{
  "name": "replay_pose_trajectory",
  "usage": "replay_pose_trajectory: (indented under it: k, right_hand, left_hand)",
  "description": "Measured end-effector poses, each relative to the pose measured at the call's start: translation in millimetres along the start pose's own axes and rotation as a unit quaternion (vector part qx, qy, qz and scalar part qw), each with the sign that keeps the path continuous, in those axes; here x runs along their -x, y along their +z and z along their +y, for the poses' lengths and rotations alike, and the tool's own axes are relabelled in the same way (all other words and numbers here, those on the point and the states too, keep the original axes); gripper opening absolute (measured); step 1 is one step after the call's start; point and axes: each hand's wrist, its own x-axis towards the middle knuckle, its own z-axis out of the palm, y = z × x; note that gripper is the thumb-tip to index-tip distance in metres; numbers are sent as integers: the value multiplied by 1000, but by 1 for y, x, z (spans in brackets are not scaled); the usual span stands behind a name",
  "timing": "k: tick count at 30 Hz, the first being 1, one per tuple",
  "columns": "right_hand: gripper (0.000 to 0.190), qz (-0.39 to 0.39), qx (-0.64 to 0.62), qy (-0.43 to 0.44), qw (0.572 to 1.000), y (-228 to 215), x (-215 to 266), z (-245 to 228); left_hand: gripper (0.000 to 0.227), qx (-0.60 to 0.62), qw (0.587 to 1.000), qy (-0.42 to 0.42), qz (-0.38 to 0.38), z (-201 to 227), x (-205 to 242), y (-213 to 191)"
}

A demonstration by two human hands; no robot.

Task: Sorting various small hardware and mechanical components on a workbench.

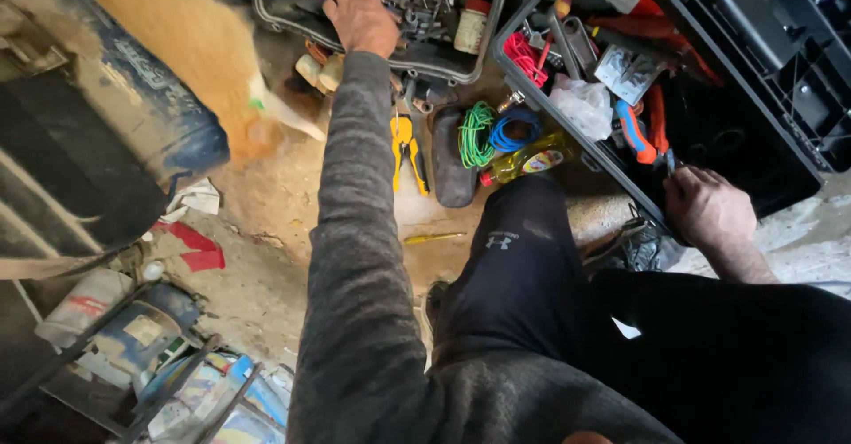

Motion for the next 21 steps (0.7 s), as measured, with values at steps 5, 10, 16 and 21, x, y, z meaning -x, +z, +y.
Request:
replay_pose_trajectory:
  k: [5, 10, 16, 21]
  right_hand:
    - [25, -7, 11, 4, 1000, -3, -1, -2]
    - [26, -3, 5, 8, 1000, -3, -2, -2]
    - [27, -18, 16, 8, 1000, -7, -2, -5]
    - [26, -30, 11, 15, 999, -4, -2, -3]
  left_hand:
    - [46, 23, 1000, -3, -17, -4, 3, 3]
    - [35, 131, 990, 61, 6, 11, 9, -49]
    - [27, 143, 990, 3, -16, 12, 20, -86]
    - [15, 157, 981, -67, 90, -15, 39, -58]
